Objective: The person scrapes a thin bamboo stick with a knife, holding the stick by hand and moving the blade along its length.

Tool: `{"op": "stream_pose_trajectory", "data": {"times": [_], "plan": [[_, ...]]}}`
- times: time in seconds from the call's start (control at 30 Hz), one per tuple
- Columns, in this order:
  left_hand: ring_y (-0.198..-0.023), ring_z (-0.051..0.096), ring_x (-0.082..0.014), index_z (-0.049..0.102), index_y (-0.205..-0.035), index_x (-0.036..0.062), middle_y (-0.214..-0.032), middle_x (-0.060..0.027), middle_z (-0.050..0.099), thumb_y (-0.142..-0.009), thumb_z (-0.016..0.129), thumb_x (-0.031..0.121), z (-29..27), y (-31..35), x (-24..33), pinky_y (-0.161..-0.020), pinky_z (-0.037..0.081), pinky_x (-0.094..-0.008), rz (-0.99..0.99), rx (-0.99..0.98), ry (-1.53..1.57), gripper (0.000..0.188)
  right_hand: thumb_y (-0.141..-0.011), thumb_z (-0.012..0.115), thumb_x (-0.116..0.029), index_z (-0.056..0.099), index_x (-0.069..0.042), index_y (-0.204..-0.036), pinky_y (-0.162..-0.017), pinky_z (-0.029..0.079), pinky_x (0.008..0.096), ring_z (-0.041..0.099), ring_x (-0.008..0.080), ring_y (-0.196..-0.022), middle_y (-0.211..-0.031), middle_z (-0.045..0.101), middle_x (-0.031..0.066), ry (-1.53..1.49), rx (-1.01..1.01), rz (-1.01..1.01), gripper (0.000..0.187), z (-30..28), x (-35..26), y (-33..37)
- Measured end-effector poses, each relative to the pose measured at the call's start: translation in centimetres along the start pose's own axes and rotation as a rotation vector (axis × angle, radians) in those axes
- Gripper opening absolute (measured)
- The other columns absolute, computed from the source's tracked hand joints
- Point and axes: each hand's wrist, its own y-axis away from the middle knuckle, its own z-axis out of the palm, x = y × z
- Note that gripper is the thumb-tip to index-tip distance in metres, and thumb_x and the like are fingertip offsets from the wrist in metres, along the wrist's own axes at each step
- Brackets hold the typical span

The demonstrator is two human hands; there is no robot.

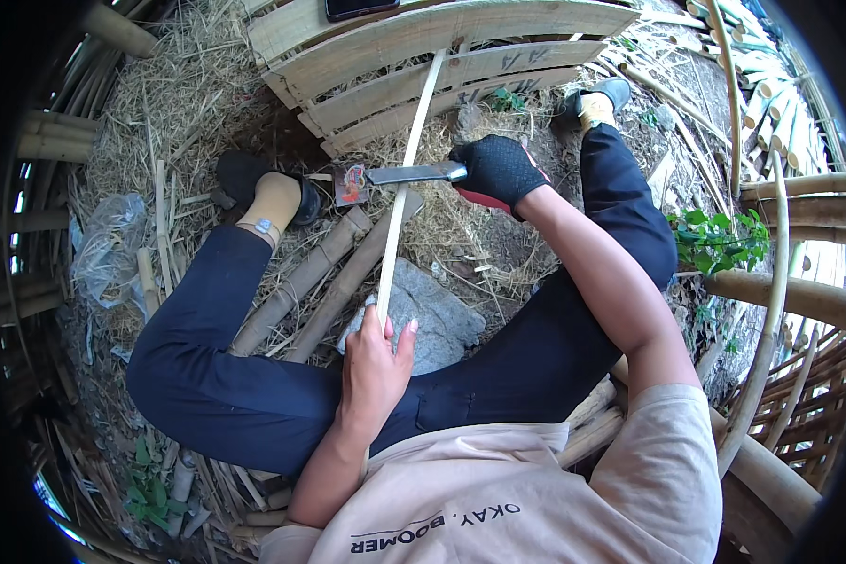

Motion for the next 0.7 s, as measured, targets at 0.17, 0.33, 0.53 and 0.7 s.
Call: {"op": "stream_pose_trajectory", "data": {"times": [0.17,0.33,0.53,0.7], "plan": [[-0.049,0.054,-0.0227,0.050,-0.085,0.0010,-0.058,-0.0105,0.051,-0.090,0.077,0.021,0.0,0.0,0.2,-0.050,0.043,-0.0390,-0.014,0.005,-0.004,0.034,-0.083,0.065,-0.029,0.076,-0.018,-0.094,-0.079,0.058,0.0456,0.073,0.0356,-0.085,-0.087,0.074,0.0142,0.054,-0.004,0.060,0.019,-0.1,0.1,-0.4],[-0.049,0.054,-0.0239,0.050,-0.085,0.0010,-0.058,-0.0111,0.052,-0.090,0.077,0.022,0.1,0.0,0.0,-0.051,0.044,-0.0399,0.006,0.019,-0.002,0.034,-0.083,0.066,-0.031,0.077,-0.019,-0.094,-0.080,0.058,0.0452,0.073,0.0350,-0.086,-0.088,0.075,0.0140,0.074,0.027,0.066,0.020,0.0,0.6,-0.8],[-0.050,0.054,-0.0242,0.050,-0.085,0.0014,-0.058,-0.0107,0.052,-0.090,0.077,0.022,0.2,-0.2,-0.1,-0.051,0.044,-0.0404,0.021,0.027,0.003,0.034,-0.085,0.066,-0.036,0.077,-0.017,-0.096,-0.081,0.058,0.0460,0.073,0.0365,-0.087,-0.089,0.074,0.0160,0.047,0.069,0.132,0.024,0.9,1.6,-1.2],[-0.056,0.063,-0.0377,0.052,-0.093,-0.0011,-0.061,-0.0184,0.056,-0.093,0.073,0.022,-0.4,0.4,0.8,-0.055,0.048,-0.0468,0.011,-0.047,-0.023,0.032,-0.089,0.066,-0.048,0.078,-0.011,-0.101,-0.082,0.056,0.0474,0.071,0.0405,-0.088,-0.094,0.073,0.0225,-0.035,0.124,0.349,0.040,-0.7,5.1,-1.4]]}}
